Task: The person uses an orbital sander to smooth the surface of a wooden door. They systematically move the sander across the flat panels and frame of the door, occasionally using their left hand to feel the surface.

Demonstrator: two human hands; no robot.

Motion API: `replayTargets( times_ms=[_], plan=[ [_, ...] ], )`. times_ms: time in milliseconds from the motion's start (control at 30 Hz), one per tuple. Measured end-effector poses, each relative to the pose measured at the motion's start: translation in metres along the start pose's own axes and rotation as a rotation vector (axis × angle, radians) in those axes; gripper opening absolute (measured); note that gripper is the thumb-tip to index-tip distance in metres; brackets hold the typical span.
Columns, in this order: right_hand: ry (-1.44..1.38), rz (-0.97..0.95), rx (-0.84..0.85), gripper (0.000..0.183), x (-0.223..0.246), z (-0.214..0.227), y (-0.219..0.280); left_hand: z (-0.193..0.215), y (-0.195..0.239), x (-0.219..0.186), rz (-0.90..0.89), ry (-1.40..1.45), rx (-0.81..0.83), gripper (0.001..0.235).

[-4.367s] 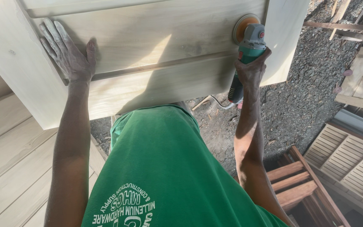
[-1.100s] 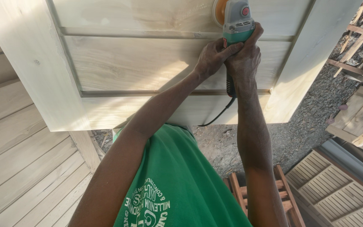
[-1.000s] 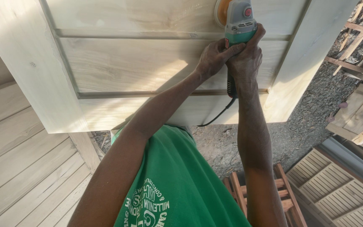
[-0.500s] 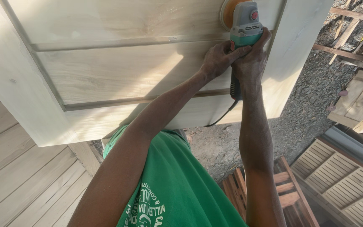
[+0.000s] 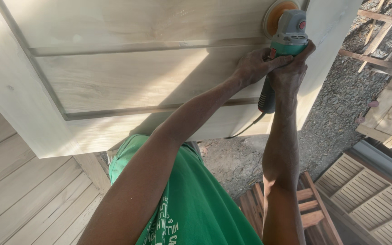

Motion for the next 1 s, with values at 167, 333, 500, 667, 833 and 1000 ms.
replayTargets(
  times_ms=[167, 333, 500, 667, 833, 1000],
  plan=[
    [0.000, 0.035, 0.020, 0.074, -0.017, 0.002, -0.006, -0.008, -0.013, -0.001, -0.009, 0.008, -0.014, 0.090],
    [0.010, 0.015, 0.033, 0.078, -0.018, 0.001, -0.015, -0.009, -0.025, 0.000, 0.009, 0.028, -0.046, 0.092],
    [-0.018, -0.015, 0.034, 0.074, -0.005, -0.006, -0.017, 0.006, -0.016, 0.002, -0.018, 0.047, -0.035, 0.090],
    [-0.005, 0.013, 0.043, 0.074, 0.030, -0.023, -0.013, 0.038, 0.014, 0.009, -0.055, 0.063, -0.042, 0.085],
    [-0.062, 0.031, 0.045, 0.077, 0.074, -0.045, -0.007, 0.074, 0.048, 0.019, -0.028, 0.062, -0.067, 0.079],
    [-0.137, 0.091, 0.060, 0.077, 0.114, -0.068, -0.002, 0.112, 0.089, 0.031, -0.047, 0.124, -0.078, 0.076]
  ],
)
Point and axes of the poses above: each hand's wrist, its own y-axis away from the middle knuckle, its own z-axis out of the back of the hand, x = y × z, the point moved 1 cm from there along -y, towards the middle knuckle, and after that the axes turned 15 degrees about z, right-handed, at the moved point
